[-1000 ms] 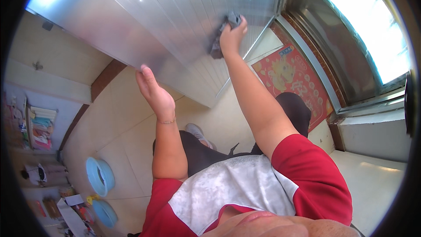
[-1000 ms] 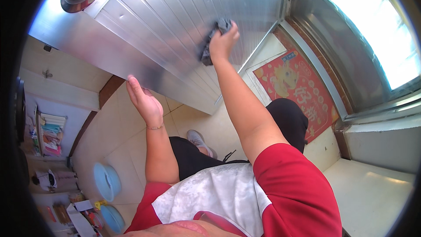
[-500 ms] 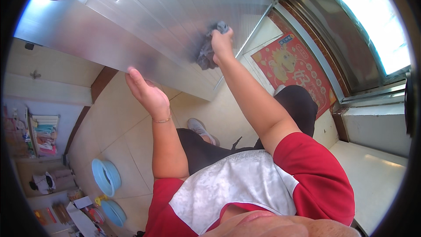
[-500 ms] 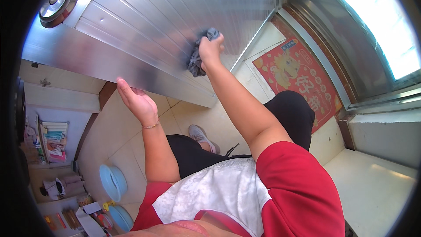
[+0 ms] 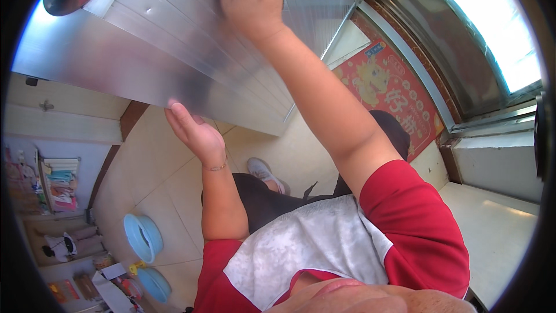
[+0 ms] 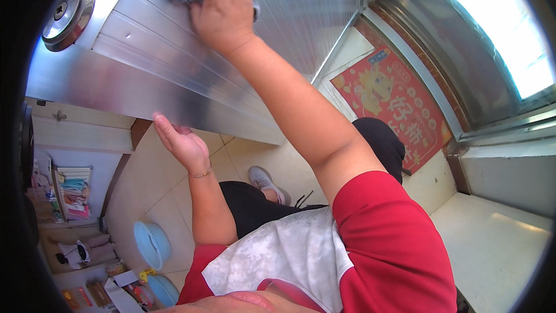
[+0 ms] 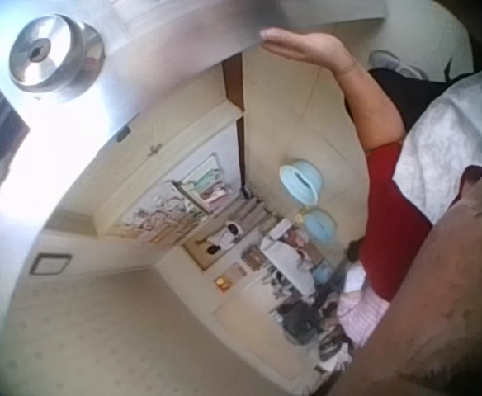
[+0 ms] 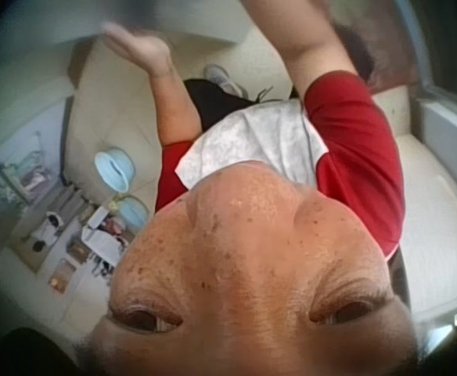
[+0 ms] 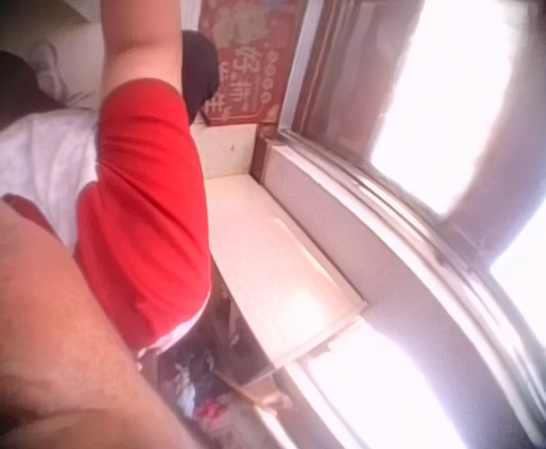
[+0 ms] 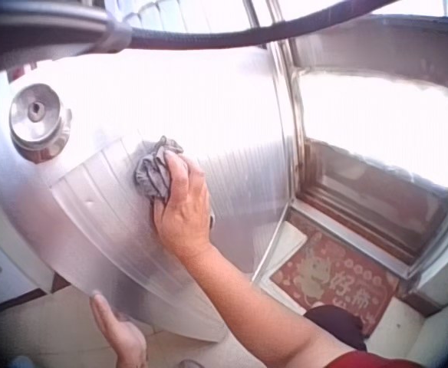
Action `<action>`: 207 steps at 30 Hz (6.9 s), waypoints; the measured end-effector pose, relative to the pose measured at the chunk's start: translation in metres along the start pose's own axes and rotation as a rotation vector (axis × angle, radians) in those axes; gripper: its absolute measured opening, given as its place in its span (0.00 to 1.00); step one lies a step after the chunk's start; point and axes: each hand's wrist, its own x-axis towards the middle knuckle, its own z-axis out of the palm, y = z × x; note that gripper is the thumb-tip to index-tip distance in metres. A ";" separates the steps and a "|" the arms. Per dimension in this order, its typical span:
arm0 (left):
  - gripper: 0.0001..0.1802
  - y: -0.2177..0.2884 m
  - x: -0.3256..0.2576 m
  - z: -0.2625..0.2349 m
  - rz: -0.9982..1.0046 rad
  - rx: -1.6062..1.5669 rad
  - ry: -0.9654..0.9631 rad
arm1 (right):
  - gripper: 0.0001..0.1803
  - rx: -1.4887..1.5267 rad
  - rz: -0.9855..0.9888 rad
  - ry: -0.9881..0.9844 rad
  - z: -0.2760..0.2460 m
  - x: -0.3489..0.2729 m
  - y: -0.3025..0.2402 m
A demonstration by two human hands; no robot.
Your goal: The person wipes the surface of a metal door with a gray cloth. They move the cloth across the door in various directions, covering different areas of the door's surface.
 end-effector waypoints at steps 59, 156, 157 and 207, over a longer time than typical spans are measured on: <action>0.23 -0.002 0.038 0.000 0.028 -0.088 -0.014 | 0.39 0.376 1.742 0.047 0.011 -0.150 0.001; 0.28 0.004 0.014 0.008 0.044 -0.008 -0.010 | 0.06 0.625 2.187 -1.048 -0.105 -0.312 0.067; 0.29 0.005 0.015 0.008 0.056 -0.004 -0.011 | 0.07 0.698 2.217 -0.905 -0.106 -0.316 0.068; 0.42 0.003 0.015 0.002 -0.139 -0.244 0.003 | 0.33 0.346 -0.066 -0.392 -0.013 -0.023 -0.088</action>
